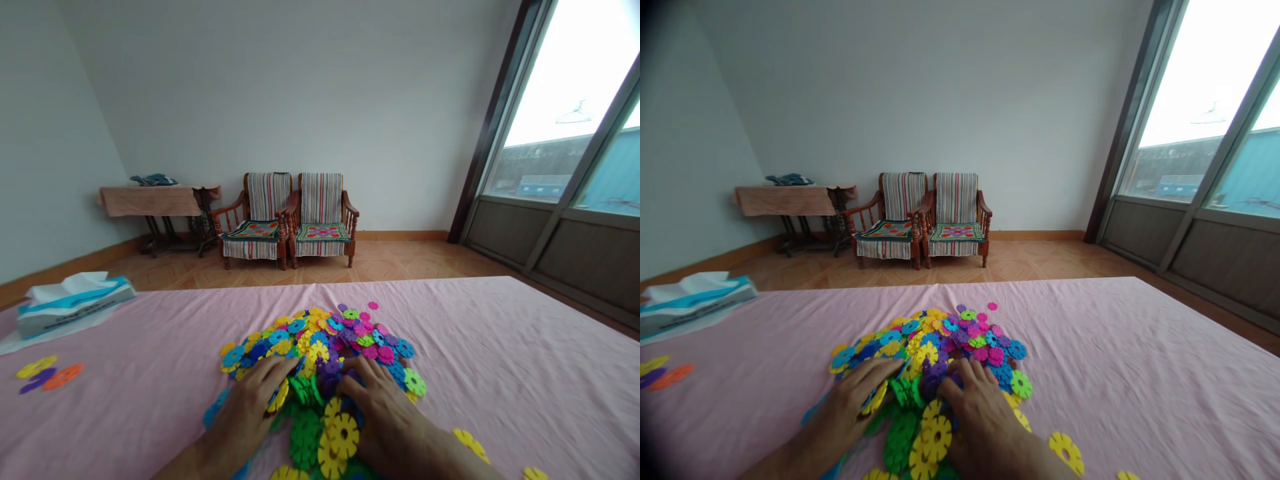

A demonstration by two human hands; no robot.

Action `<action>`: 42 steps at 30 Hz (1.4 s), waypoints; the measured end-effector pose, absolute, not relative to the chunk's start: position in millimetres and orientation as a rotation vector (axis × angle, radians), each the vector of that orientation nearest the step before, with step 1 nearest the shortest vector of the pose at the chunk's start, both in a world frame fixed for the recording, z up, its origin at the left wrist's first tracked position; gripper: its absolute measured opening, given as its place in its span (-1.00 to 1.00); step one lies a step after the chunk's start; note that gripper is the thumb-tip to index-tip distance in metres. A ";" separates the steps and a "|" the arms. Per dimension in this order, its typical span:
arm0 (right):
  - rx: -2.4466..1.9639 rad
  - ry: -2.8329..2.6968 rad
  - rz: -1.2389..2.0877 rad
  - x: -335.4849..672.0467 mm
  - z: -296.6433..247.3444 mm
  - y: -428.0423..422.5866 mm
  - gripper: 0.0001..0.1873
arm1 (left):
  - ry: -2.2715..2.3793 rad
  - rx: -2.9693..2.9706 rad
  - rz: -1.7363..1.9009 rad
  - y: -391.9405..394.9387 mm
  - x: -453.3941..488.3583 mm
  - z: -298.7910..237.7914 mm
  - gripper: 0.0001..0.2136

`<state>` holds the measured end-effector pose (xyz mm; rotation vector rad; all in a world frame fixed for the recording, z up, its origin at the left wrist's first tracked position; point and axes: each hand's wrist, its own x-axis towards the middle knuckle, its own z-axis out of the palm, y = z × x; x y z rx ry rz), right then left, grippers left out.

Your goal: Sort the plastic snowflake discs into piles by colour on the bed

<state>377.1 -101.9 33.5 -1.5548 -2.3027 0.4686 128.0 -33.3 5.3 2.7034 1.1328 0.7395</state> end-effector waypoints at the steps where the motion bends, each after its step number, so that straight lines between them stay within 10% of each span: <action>1: -1.581 -2.269 0.431 383.9 31.9 -102.1 -0.57 | 1.121 2.681 0.754 -28.6 138.8 10.2 -0.61; 16: -1.939 -2.002 0.321 414.3 9.4 -42.9 -0.13 | 0.828 2.888 0.448 -44.1 162.8 29.0 -0.68; 23: -1.682 -2.255 0.337 344.5 23.4 -27.6 -0.11 | 1.249 2.845 0.605 -23.4 89.6 1.7 -0.67; 31: -1.361 -2.525 0.621 350.3 49.7 -90.7 -0.17 | 1.131 2.783 0.407 -66.8 82.1 13.8 -0.18; 42: -1.924 -2.012 0.185 509.0 2.1 -194.1 -0.36 | 1.217 2.807 0.207 -92.6 102.2 -4.1 -0.28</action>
